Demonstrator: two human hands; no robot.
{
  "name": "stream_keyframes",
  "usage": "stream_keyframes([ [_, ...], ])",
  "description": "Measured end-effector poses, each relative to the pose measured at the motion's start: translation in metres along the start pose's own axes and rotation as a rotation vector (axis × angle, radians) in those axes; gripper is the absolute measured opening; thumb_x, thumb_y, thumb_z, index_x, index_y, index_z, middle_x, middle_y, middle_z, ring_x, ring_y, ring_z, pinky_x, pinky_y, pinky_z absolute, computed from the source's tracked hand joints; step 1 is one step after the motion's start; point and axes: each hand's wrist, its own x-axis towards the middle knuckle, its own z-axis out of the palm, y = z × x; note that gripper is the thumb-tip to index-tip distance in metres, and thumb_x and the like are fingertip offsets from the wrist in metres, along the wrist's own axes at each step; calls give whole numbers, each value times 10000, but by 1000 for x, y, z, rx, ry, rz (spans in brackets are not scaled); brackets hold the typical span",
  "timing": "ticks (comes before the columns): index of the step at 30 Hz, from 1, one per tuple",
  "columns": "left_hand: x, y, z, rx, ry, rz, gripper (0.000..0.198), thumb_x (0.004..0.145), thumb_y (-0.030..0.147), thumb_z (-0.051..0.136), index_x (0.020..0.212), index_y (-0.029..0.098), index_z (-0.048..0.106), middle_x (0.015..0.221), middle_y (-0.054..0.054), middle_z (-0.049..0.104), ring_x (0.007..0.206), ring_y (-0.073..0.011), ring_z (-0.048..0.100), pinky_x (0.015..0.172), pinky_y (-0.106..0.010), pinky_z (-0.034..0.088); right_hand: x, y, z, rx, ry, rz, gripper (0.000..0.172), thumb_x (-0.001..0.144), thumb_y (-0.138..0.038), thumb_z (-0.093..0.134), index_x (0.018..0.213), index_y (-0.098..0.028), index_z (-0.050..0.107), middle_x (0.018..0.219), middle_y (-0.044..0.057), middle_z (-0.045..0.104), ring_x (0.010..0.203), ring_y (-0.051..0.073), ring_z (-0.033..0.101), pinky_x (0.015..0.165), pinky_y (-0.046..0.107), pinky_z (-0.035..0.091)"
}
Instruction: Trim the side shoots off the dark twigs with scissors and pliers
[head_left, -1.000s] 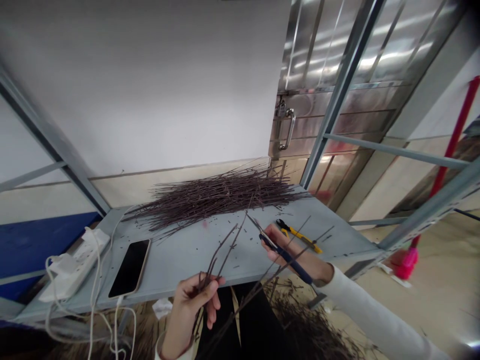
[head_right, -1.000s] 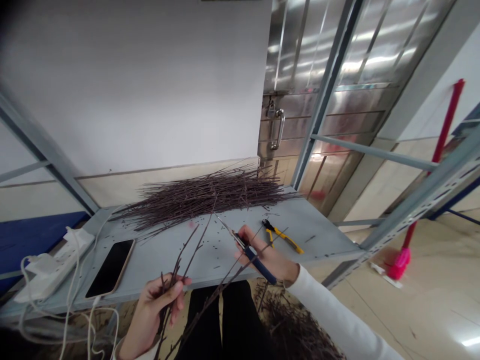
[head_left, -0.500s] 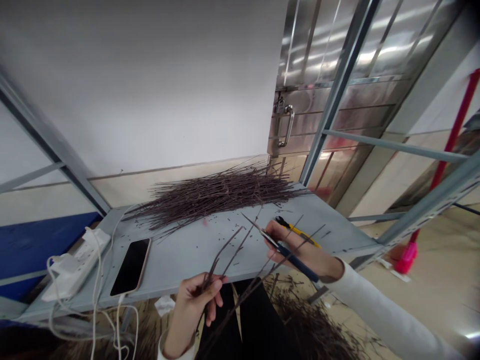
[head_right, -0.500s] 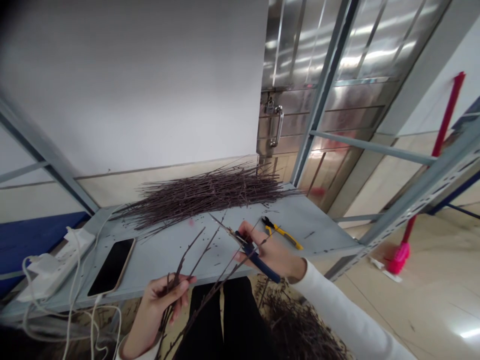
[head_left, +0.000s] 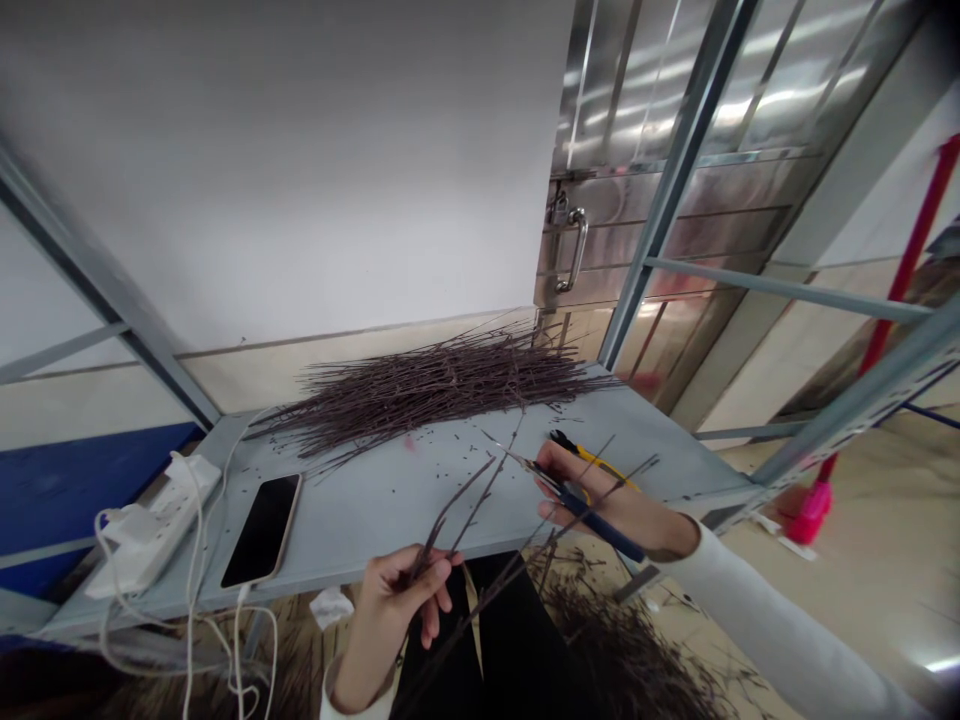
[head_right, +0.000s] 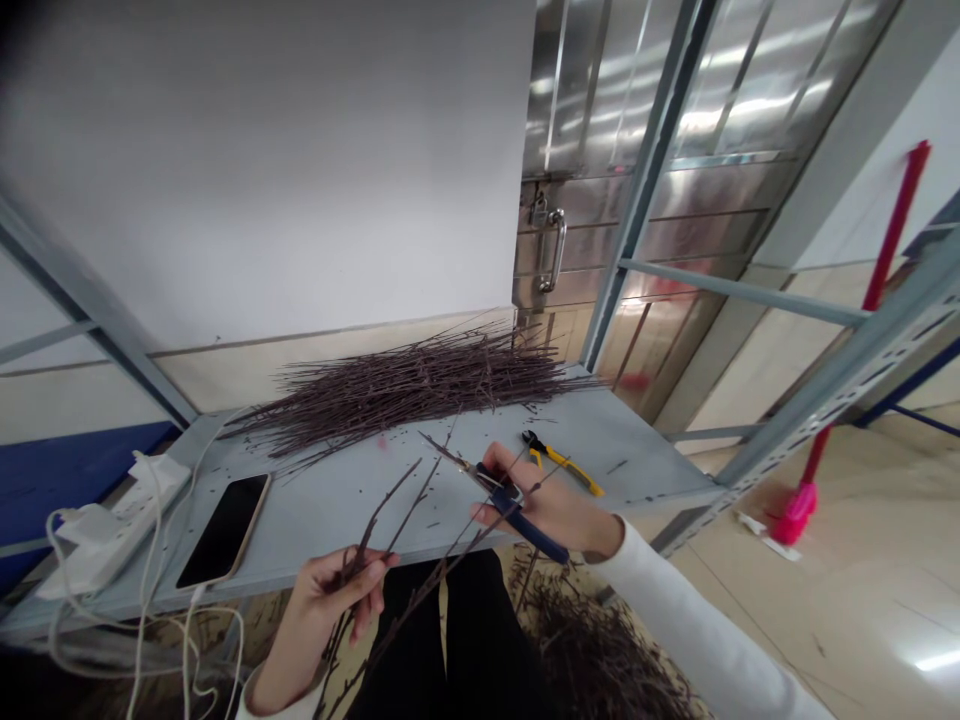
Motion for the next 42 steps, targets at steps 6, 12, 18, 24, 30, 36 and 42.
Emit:
stream_keyframes([
  [6, 0, -1, 0, 14, -9, -16, 445, 570, 532, 775, 667, 103, 710, 466, -19, 599, 287, -64, 435, 294, -183, 330, 7, -4, -4, -80, 82, 2, 331, 739, -406, 649, 784, -238, 367, 653, -55, 429, 568, 106, 409, 534, 223, 378],
  [12, 4, -10, -2, 37, 16, 52, 398, 608, 510, 765, 681, 124, 697, 505, -35, 653, 391, -123, 560, 429, -236, 467, 5, 0, 1, -141, 204, 8, 313, 734, -380, 620, 709, -239, 341, 587, -59, 421, 498, 91, 377, 459, 203, 337],
  [18, 14, -17, 2, 81, -14, 85, 318, 650, 443, 761, 710, 137, 697, 691, -94, 751, 722, -228, 697, 725, -304, 531, -3, 6, -1, -153, 120, 71, 329, 705, -346, 629, 681, -245, 317, 515, -89, 349, 458, 88, 298, 431, 213, 279],
  [24, 23, -21, 19, 220, -98, 180, 261, 785, 403, 652, 867, 162, 713, 951, -101, 753, 909, -254, 687, 834, -318, 513, -10, 21, 0, -25, 134, 72, 339, 752, -380, 605, 672, -240, 307, 559, -83, 313, 500, 87, 284, 438, 209, 248],
  [30, 28, -8, 36, 237, -88, 305, 274, 843, 338, 593, 1045, 170, 672, 994, -98, 743, 918, -229, 682, 861, -309, 506, -10, 17, 1, -82, 163, 35, 344, 723, -338, 633, 653, -229, 314, 533, -90, 316, 495, 72, 242, 441, 208, 215],
  [36, 33, 3, 48, 256, -19, 411, 269, 874, 355, 543, 1002, 155, 670, 919, -91, 744, 891, -220, 674, 848, -310, 499, -7, 20, 2, -74, 147, 50, 359, 707, -378, 620, 645, -233, 298, 490, -96, 317, 451, 62, 249, 412, 206, 202],
  [42, 38, -6, 53, 90, 1, 426, 246, 860, 378, 573, 899, 155, 667, 817, -62, 708, 786, -182, 653, 774, -287, 511, -7, 18, 3, -22, 171, 41, 367, 686, -396, 612, 631, -237, 286, 497, -95, 291, 443, 62, 234, 404, 214, 188],
])
